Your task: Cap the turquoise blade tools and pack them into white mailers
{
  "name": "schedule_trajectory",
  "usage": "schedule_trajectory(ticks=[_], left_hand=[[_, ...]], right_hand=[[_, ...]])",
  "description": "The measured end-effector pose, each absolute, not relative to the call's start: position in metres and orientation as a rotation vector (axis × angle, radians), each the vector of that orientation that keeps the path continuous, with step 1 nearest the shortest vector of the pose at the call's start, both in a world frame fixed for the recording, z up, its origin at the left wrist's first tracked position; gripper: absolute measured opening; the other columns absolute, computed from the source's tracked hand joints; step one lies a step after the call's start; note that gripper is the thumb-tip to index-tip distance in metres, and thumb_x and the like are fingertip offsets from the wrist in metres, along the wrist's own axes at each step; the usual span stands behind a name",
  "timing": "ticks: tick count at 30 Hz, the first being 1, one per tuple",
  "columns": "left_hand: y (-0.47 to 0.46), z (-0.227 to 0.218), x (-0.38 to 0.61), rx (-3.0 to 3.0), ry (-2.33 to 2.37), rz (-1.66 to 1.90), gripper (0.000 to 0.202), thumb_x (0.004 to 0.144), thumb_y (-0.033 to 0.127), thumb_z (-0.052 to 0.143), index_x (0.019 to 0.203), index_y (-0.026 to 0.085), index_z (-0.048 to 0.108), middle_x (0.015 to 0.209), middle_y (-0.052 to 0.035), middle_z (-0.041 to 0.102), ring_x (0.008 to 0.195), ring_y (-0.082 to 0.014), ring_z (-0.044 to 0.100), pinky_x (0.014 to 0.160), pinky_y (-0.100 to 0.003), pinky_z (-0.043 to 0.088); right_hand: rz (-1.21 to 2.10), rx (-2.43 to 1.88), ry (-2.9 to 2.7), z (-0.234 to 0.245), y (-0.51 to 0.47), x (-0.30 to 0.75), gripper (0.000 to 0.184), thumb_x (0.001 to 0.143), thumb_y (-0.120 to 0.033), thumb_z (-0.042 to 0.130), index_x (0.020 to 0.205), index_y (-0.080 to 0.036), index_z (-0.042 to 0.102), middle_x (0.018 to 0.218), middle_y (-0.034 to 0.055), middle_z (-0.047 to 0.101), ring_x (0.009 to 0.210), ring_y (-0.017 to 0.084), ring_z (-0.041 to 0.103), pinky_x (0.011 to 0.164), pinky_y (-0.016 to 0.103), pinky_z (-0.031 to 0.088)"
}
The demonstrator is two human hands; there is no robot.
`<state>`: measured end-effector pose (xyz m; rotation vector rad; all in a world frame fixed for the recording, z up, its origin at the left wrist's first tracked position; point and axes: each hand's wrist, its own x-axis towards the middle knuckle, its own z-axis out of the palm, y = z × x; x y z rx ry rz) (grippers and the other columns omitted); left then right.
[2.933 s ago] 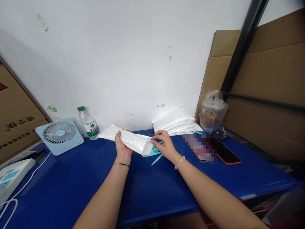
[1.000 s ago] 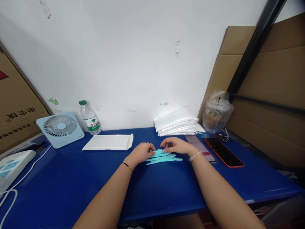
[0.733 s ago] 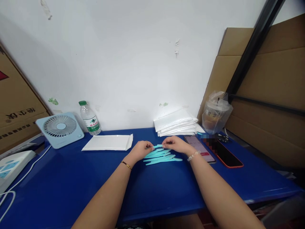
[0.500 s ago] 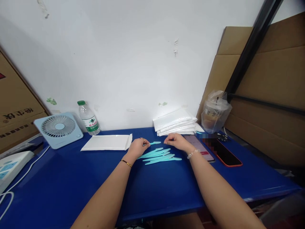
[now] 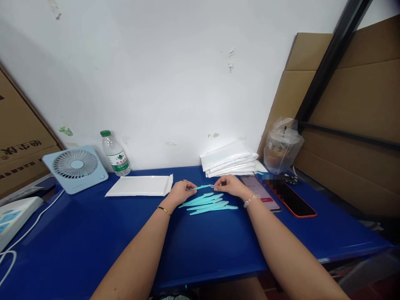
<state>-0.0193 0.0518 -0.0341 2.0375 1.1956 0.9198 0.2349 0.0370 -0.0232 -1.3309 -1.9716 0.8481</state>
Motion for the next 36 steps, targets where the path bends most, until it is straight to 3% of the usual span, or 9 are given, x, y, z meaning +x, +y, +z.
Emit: schedule_trajectory(ticks=[3,5,9,16,20,26,31,36], left_hand=[[0.051,-0.034,-0.019,2.140,1.143,1.085,0.033,0.059,0.039,0.075,0.088,0.023,0.071,0.079,-0.0044,0.063,0.067,-0.0179,0.058,0.057,-0.025,0.044],[0.048,-0.030,-0.018,2.212,1.162,1.064,0.029,0.060,0.043,0.073,0.082,0.023,0.070,0.076,-0.0033,0.060,0.065,-0.0172,0.056,0.056,-0.025,0.042],[0.039,-0.018,-0.014,2.369,1.199,0.798,0.022,0.061,0.045,0.072,0.064,0.023,0.069,0.070,-0.0020,0.060,0.065,-0.0170,0.056,0.057,-0.025,0.039],[0.031,-0.005,-0.007,2.403,1.365,0.362,0.020,0.072,0.041,0.062,0.066,0.023,0.068,0.072,0.0019,0.066,0.065,-0.0141,0.057,0.062,-0.024,0.037],[0.033,-0.003,-0.010,2.454,1.452,0.392,0.018,0.074,0.037,0.060,0.067,0.022,0.067,0.079,0.0003,0.067,0.076,-0.0159,0.059,0.066,-0.024,0.038],[0.035,-0.005,-0.012,2.421,1.510,0.487,0.020,0.073,0.040,0.061,0.083,0.024,0.067,0.084,-0.0007,0.064,0.080,-0.0167,0.058,0.066,-0.025,0.038],[0.026,-0.004,-0.006,2.431,1.223,0.449,0.032,0.070,0.050,0.062,0.084,0.022,0.067,0.082,0.0001,0.064,0.073,-0.0145,0.057,0.062,-0.023,0.038],[0.028,-0.008,-0.004,2.457,1.162,0.414,0.025,0.073,0.045,0.059,0.079,0.022,0.067,0.077,0.0011,0.065,0.068,-0.0140,0.056,0.057,-0.023,0.035]], right_hand=[[0.689,-1.301,-2.002,-0.020,0.034,0.234,0.027,0.066,-0.040,0.070,0.083,-0.018,0.070,0.077,0.0009,0.059,0.066,0.013,0.053,0.060,0.024,0.042],[0.651,-1.244,-2.054,-0.019,0.031,0.229,0.022,0.070,-0.039,0.067,0.079,-0.019,0.070,0.080,0.0010,0.056,0.069,0.013,0.052,0.062,0.024,0.042],[0.657,-1.286,-2.166,-0.020,0.029,0.219,0.020,0.069,-0.038,0.068,0.075,-0.019,0.070,0.077,0.0001,0.054,0.068,0.012,0.050,0.061,0.023,0.039],[0.785,-1.380,-2.197,-0.022,0.032,0.218,0.022,0.067,-0.038,0.069,0.073,-0.017,0.066,0.071,-0.0012,0.057,0.065,0.012,0.050,0.060,0.022,0.037],[0.820,-1.399,-2.123,-0.022,0.035,0.229,0.021,0.070,-0.037,0.065,0.075,-0.017,0.066,0.069,-0.0005,0.060,0.064,0.012,0.051,0.059,0.023,0.037],[0.767,-1.425,-2.106,-0.009,0.030,0.241,0.031,0.067,-0.045,0.068,0.081,-0.018,0.069,0.073,0.0010,0.061,0.064,0.013,0.050,0.057,0.023,0.037],[0.898,-1.470,-2.322,0.004,0.020,0.240,0.035,0.052,-0.046,0.078,0.070,-0.017,0.069,0.065,0.0001,0.061,0.062,0.013,0.052,0.057,0.023,0.036],[0.957,-1.383,-2.224,0.000,0.023,0.238,0.030,0.059,-0.043,0.074,0.070,-0.016,0.067,0.065,0.0001,0.061,0.061,0.012,0.051,0.055,0.022,0.037]])
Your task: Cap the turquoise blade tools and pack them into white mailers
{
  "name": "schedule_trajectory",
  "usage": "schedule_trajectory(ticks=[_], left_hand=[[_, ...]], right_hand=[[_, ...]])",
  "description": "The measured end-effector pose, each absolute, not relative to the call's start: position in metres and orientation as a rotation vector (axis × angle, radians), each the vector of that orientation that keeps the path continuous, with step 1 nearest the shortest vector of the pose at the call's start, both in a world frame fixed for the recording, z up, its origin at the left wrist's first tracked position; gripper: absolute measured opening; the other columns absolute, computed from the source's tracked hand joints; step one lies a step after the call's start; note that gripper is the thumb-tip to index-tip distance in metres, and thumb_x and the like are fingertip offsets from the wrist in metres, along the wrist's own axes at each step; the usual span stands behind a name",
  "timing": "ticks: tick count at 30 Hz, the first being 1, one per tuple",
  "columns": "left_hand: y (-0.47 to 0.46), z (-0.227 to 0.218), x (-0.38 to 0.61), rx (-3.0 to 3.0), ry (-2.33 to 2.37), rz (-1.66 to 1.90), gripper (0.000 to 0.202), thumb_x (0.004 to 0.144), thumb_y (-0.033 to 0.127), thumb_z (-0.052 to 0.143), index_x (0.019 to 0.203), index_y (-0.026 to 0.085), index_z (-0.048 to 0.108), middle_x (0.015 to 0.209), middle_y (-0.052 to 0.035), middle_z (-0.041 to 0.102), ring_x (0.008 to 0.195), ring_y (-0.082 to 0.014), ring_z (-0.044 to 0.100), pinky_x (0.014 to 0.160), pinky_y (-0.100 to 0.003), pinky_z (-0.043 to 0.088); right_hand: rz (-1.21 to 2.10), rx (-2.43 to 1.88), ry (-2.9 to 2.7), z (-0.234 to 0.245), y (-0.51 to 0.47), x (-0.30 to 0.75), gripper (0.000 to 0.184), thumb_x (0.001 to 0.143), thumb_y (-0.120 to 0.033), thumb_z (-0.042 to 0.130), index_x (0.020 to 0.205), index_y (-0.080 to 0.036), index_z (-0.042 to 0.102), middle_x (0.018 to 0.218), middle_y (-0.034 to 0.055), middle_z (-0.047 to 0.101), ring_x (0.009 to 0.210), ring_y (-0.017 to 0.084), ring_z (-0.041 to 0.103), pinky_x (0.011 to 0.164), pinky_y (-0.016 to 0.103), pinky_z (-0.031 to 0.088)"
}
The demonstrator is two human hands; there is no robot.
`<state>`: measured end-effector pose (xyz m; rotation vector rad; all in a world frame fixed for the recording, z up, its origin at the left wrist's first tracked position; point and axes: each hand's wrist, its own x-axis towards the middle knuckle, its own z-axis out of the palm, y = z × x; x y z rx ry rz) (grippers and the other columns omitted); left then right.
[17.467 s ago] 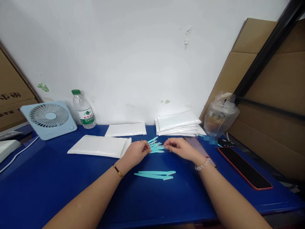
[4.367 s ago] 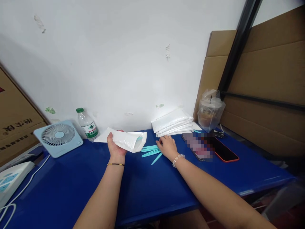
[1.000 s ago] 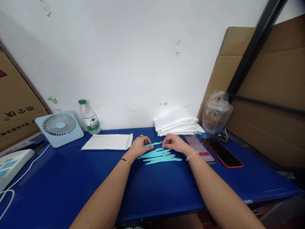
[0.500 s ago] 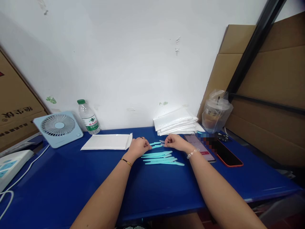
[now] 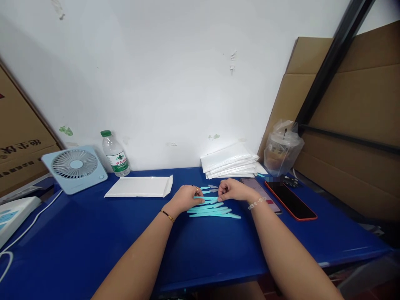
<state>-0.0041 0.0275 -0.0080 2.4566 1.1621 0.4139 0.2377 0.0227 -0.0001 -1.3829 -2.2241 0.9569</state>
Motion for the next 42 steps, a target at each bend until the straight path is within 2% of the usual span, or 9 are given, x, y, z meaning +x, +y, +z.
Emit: schedule_trajectory(ticks=[7,15,19,23,28,30,34,39,42], left_hand=[[0.042,-0.011,-0.021,2.307,1.379,0.477,0.027,0.071,0.046,0.059,0.076,0.020,0.065,0.070,0.0002,0.063,0.065,-0.0150,0.056,0.053,-0.024,0.034],[0.040,-0.010,-0.021,2.377,1.436,0.607,0.030,0.067,0.044,0.065,0.089,0.023,0.065,0.086,-0.0016,0.063,0.082,-0.0185,0.057,0.064,-0.026,0.040],[0.032,-0.004,-0.012,2.462,1.260,0.519,0.029,0.069,0.049,0.063,0.081,0.024,0.068,0.086,-0.0011,0.063,0.082,-0.0174,0.057,0.067,-0.024,0.040],[0.027,-0.002,-0.005,2.565,1.182,0.391,0.020,0.072,0.043,0.061,0.074,0.024,0.069,0.077,0.0002,0.065,0.078,-0.0163,0.057,0.069,-0.025,0.037],[0.033,-0.004,-0.012,2.487,1.327,0.352,0.017,0.074,0.037,0.059,0.071,0.022,0.067,0.075,-0.0001,0.066,0.072,-0.0158,0.058,0.068,-0.025,0.038],[0.036,-0.006,-0.016,2.443,1.391,0.403,0.022,0.073,0.041,0.060,0.080,0.022,0.067,0.083,-0.0021,0.066,0.081,-0.0186,0.058,0.071,-0.026,0.040],[0.038,-0.013,-0.018,2.450,1.446,0.555,0.057,0.066,0.054,0.064,0.114,0.022,0.059,0.111,-0.0076,0.059,0.106,-0.0263,0.049,0.083,-0.031,0.041],[0.040,-0.020,-0.015,2.409,1.375,0.452,0.035,0.071,0.044,0.062,0.099,0.023,0.064,0.094,-0.0039,0.062,0.091,-0.0209,0.055,0.076,-0.028,0.043],[0.037,-0.014,-0.014,2.375,1.328,0.486,0.034,0.073,0.046,0.059,0.097,0.022,0.064,0.092,-0.0037,0.062,0.085,-0.0184,0.056,0.071,-0.026,0.043]], right_hand=[[0.797,-1.393,-2.084,-0.015,0.035,0.245,0.026,0.063,-0.041,0.072,0.070,-0.016,0.066,0.064,0.0000,0.060,0.058,0.012,0.050,0.052,0.022,0.035],[0.720,-1.358,-2.137,-0.013,0.030,0.238,0.024,0.072,-0.041,0.065,0.080,-0.019,0.070,0.076,0.0017,0.062,0.067,0.014,0.053,0.058,0.023,0.038],[0.749,-1.324,-2.330,-0.006,0.021,0.228,0.026,0.067,-0.043,0.070,0.078,-0.020,0.070,0.077,0.0005,0.059,0.069,0.013,0.052,0.063,0.024,0.038],[0.693,-1.321,-2.433,-0.002,0.018,0.223,0.021,0.070,-0.039,0.069,0.074,-0.019,0.068,0.077,-0.0002,0.057,0.068,0.012,0.051,0.069,0.026,0.037],[0.706,-1.369,-2.255,-0.004,0.024,0.233,0.015,0.072,-0.033,0.066,0.074,-0.018,0.066,0.071,0.0002,0.058,0.065,0.013,0.050,0.060,0.023,0.037],[0.670,-1.395,-2.182,-0.003,0.025,0.237,0.015,0.071,-0.032,0.066,0.075,-0.018,0.067,0.071,0.0005,0.058,0.064,0.013,0.050,0.058,0.023,0.037],[0.782,-1.317,-2.236,0.004,0.020,0.239,0.021,0.071,-0.037,0.066,0.080,-0.018,0.068,0.079,0.0023,0.061,0.069,0.014,0.053,0.060,0.023,0.039],[0.790,-1.285,-2.485,0.006,0.013,0.230,0.019,0.063,-0.037,0.074,0.070,-0.020,0.069,0.078,0.0007,0.060,0.071,0.014,0.053,0.070,0.026,0.038],[0.760,-1.300,-2.498,0.005,0.014,0.227,0.017,0.067,-0.036,0.072,0.069,-0.019,0.067,0.076,0.0002,0.058,0.069,0.013,0.051,0.072,0.027,0.037]])
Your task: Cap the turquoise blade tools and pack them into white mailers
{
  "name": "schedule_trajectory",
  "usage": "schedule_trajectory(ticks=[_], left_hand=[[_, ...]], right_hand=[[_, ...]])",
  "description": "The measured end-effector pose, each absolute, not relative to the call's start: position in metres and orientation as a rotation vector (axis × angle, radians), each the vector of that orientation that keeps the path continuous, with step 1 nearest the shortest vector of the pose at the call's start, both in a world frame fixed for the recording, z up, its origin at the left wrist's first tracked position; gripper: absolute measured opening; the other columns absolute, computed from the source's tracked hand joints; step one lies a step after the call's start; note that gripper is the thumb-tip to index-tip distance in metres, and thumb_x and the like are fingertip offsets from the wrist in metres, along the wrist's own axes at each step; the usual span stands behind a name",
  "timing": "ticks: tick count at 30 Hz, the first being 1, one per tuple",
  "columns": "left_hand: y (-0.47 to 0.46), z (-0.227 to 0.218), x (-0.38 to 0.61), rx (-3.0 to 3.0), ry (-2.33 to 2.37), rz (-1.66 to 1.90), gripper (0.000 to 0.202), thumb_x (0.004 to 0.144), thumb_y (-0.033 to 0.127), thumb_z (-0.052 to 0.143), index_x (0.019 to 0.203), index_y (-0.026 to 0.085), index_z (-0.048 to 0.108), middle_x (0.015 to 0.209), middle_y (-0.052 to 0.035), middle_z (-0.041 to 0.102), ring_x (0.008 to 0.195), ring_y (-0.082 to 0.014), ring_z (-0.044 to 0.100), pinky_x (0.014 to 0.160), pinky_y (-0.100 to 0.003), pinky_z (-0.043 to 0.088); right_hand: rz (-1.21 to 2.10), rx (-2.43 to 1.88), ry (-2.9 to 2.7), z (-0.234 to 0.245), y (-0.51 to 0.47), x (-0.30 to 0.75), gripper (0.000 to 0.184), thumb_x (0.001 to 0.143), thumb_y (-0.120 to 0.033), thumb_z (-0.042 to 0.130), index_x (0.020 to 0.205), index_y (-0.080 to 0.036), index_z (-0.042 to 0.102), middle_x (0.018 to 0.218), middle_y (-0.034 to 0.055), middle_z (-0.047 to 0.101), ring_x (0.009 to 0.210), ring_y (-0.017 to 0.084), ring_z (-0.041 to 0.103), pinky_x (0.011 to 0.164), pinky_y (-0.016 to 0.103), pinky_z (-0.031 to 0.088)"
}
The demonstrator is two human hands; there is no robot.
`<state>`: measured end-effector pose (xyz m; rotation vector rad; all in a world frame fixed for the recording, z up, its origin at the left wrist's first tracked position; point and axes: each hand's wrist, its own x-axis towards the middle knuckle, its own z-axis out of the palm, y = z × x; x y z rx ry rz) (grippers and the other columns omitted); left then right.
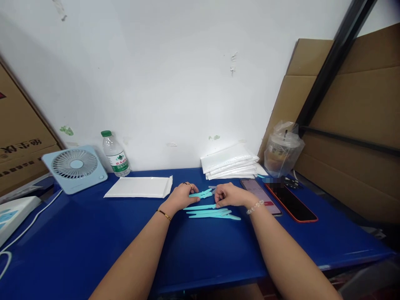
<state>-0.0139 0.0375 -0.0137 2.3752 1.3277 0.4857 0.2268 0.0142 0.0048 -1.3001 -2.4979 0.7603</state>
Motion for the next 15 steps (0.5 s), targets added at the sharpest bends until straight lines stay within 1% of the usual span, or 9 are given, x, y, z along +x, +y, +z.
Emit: schedule_trajectory(ticks=[2,4,7,9,15], left_hand=[[0.033,-0.007,-0.013,2.351,1.286,0.539,0.038,0.078,0.051,0.051,0.098,0.022,0.064,0.092,-0.0038,0.063,0.083,-0.0174,0.056,0.069,-0.025,0.043],[0.028,-0.001,-0.011,2.355,1.220,0.531,0.038,0.081,0.052,0.048,0.096,0.023,0.066,0.091,-0.0025,0.064,0.079,-0.0162,0.057,0.066,-0.024,0.042],[0.023,0.003,-0.007,2.424,1.167,0.448,0.026,0.079,0.043,0.054,0.085,0.023,0.068,0.085,-0.0010,0.067,0.072,-0.0148,0.057,0.063,-0.024,0.040],[0.022,0.004,-0.004,2.454,1.203,0.441,0.021,0.078,0.037,0.054,0.079,0.022,0.069,0.084,-0.0011,0.067,0.071,-0.0149,0.058,0.063,-0.024,0.039],[0.025,0.006,-0.004,2.487,1.293,0.440,0.020,0.077,0.033,0.053,0.076,0.021,0.069,0.082,-0.0021,0.069,0.074,-0.0167,0.059,0.065,-0.025,0.040]], right_hand=[[0.700,-1.289,-2.460,0.004,0.015,0.225,0.018,0.070,-0.037,0.069,0.071,-0.019,0.066,0.078,0.0004,0.057,0.070,0.014,0.051,0.072,0.027,0.036],[0.638,-1.268,-2.402,0.004,0.015,0.224,0.017,0.073,-0.036,0.067,0.074,-0.020,0.066,0.079,0.0006,0.057,0.071,0.014,0.051,0.071,0.027,0.037],[0.600,-1.248,-2.321,0.005,0.015,0.222,0.011,0.075,-0.031,0.065,0.076,-0.019,0.065,0.080,0.0010,0.058,0.073,0.014,0.052,0.070,0.026,0.037],[0.605,-1.248,-2.290,0.005,0.015,0.221,0.010,0.076,-0.029,0.064,0.075,-0.019,0.064,0.081,0.0014,0.058,0.073,0.014,0.054,0.070,0.027,0.038],[0.647,-1.263,-2.240,-0.002,0.022,0.231,0.011,0.074,-0.029,0.064,0.075,-0.018,0.066,0.080,0.0021,0.061,0.071,0.014,0.055,0.063,0.023,0.039]])
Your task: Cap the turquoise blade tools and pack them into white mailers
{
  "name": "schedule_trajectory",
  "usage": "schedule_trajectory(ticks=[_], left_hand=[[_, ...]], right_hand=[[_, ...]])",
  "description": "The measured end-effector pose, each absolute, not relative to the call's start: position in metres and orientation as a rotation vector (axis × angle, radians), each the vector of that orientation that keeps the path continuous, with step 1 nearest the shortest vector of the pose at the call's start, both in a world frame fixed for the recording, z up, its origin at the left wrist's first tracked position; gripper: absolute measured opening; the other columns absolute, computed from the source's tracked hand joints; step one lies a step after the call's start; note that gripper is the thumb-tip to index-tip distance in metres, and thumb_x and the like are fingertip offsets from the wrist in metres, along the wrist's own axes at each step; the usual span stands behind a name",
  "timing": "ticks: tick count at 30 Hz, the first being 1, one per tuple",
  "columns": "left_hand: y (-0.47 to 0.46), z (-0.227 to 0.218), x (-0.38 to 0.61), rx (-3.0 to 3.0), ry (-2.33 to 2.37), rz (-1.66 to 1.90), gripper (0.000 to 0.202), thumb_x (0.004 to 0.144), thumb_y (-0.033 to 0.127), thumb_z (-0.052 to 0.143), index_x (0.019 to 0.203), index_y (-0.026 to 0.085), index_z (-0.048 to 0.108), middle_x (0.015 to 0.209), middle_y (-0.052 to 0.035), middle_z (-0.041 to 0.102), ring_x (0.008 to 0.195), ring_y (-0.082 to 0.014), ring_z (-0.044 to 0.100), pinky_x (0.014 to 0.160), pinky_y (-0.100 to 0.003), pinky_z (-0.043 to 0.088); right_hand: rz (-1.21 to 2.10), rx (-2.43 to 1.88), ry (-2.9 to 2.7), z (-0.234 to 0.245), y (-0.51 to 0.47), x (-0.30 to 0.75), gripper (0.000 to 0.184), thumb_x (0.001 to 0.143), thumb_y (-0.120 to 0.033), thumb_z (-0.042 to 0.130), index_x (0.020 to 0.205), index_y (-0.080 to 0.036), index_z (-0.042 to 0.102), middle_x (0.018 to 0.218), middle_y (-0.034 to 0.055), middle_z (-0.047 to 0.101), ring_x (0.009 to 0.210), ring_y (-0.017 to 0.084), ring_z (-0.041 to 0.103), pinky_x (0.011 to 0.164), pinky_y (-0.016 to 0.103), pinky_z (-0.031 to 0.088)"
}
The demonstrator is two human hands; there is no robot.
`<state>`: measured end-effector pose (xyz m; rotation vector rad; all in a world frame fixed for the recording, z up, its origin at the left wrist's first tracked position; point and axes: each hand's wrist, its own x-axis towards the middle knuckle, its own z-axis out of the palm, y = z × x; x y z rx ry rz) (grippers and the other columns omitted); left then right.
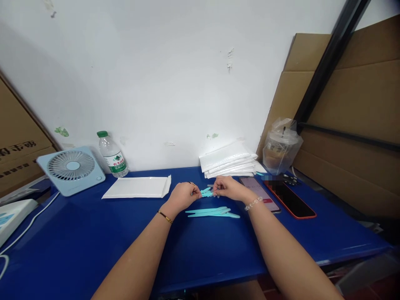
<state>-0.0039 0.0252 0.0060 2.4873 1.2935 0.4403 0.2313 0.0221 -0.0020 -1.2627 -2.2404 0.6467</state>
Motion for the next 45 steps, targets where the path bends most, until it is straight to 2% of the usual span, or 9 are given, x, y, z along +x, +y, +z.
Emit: schedule_trajectory(ticks=[5,10,15,23,28,32,38,42,45], left_hand=[[0.031,0.002,-0.014,2.390,1.325,0.409,0.023,0.077,0.037,0.053,0.082,0.022,0.069,0.086,-0.0020,0.068,0.076,-0.0171,0.060,0.065,-0.025,0.042],[0.032,-0.011,-0.012,2.425,1.319,0.510,0.041,0.071,0.037,0.064,0.110,0.025,0.063,0.108,-0.0047,0.061,0.101,-0.0226,0.053,0.085,-0.029,0.043],[0.034,-0.016,-0.010,2.403,1.284,0.465,0.032,0.074,0.034,0.059,0.104,0.023,0.064,0.100,-0.0044,0.062,0.094,-0.0205,0.056,0.083,-0.028,0.044],[0.023,0.003,-0.008,2.460,1.257,0.611,0.032,0.083,0.048,0.049,0.099,0.025,0.066,0.104,-0.0035,0.063,0.099,-0.0213,0.053,0.083,-0.030,0.041],[0.021,0.007,-0.003,2.549,1.150,0.473,0.022,0.083,0.036,0.050,0.084,0.024,0.068,0.088,-0.0003,0.067,0.082,-0.0166,0.058,0.072,-0.025,0.039],[0.028,0.001,-0.009,2.495,1.267,0.447,0.021,0.083,0.032,0.049,0.079,0.022,0.067,0.085,-0.0018,0.066,0.082,-0.0176,0.057,0.070,-0.025,0.039],[0.030,-0.009,-0.013,2.458,1.318,0.426,0.042,0.075,0.043,0.060,0.114,0.029,0.057,0.115,-0.0055,0.055,0.108,-0.0257,0.047,0.090,-0.035,0.038],[0.027,-0.010,-0.010,2.438,1.263,0.397,0.043,0.076,0.042,0.060,0.116,0.027,0.056,0.117,-0.0067,0.053,0.109,-0.0253,0.046,0.092,-0.036,0.038],[0.020,-0.002,-0.007,2.451,1.313,0.496,0.041,0.078,0.049,0.056,0.114,0.027,0.057,0.116,-0.0062,0.054,0.111,-0.0263,0.045,0.092,-0.038,0.037]], right_hand=[[0.663,-1.394,-2.186,-0.005,0.027,0.242,0.016,0.071,-0.033,0.066,0.076,-0.017,0.067,0.075,0.0013,0.061,0.066,0.013,0.053,0.056,0.022,0.037],[0.806,-1.341,-2.274,0.006,0.016,0.242,0.018,0.069,-0.033,0.067,0.080,-0.018,0.069,0.079,0.0024,0.065,0.069,0.014,0.056,0.058,0.023,0.040],[0.942,-1.347,-2.499,0.011,0.009,0.234,0.019,0.057,-0.033,0.076,0.067,-0.018,0.069,0.074,0.0015,0.064,0.066,0.015,0.057,0.055,0.023,0.039],[0.797,-1.317,-2.391,0.006,0.012,0.230,0.014,0.067,-0.030,0.069,0.071,-0.017,0.064,0.078,0.0018,0.062,0.067,0.014,0.055,0.057,0.022,0.039],[0.615,-1.261,-2.339,0.006,0.014,0.230,0.007,0.072,-0.025,0.063,0.073,-0.018,0.064,0.079,0.0014,0.060,0.069,0.013,0.053,0.060,0.022,0.038],[0.584,-1.372,-2.298,0.006,0.018,0.237,0.005,0.069,-0.023,0.065,0.070,-0.018,0.065,0.078,0.0022,0.061,0.069,0.014,0.053,0.060,0.023,0.038],[0.791,-1.387,-2.350,0.014,0.012,0.246,0.024,0.062,-0.035,0.072,0.079,-0.017,0.069,0.078,0.0023,0.064,0.069,0.015,0.055,0.058,0.023,0.039],[0.999,-1.352,-2.563,0.014,0.009,0.241,0.027,0.054,-0.035,0.077,0.072,-0.016,0.069,0.069,0.0001,0.061,0.061,0.013,0.054,0.053,0.022,0.039],[0.992,-1.332,-2.592,0.011,0.009,0.234,0.018,0.060,-0.030,0.073,0.067,-0.016,0.067,0.063,-0.0010,0.060,0.056,0.012,0.052,0.052,0.021,0.038]])
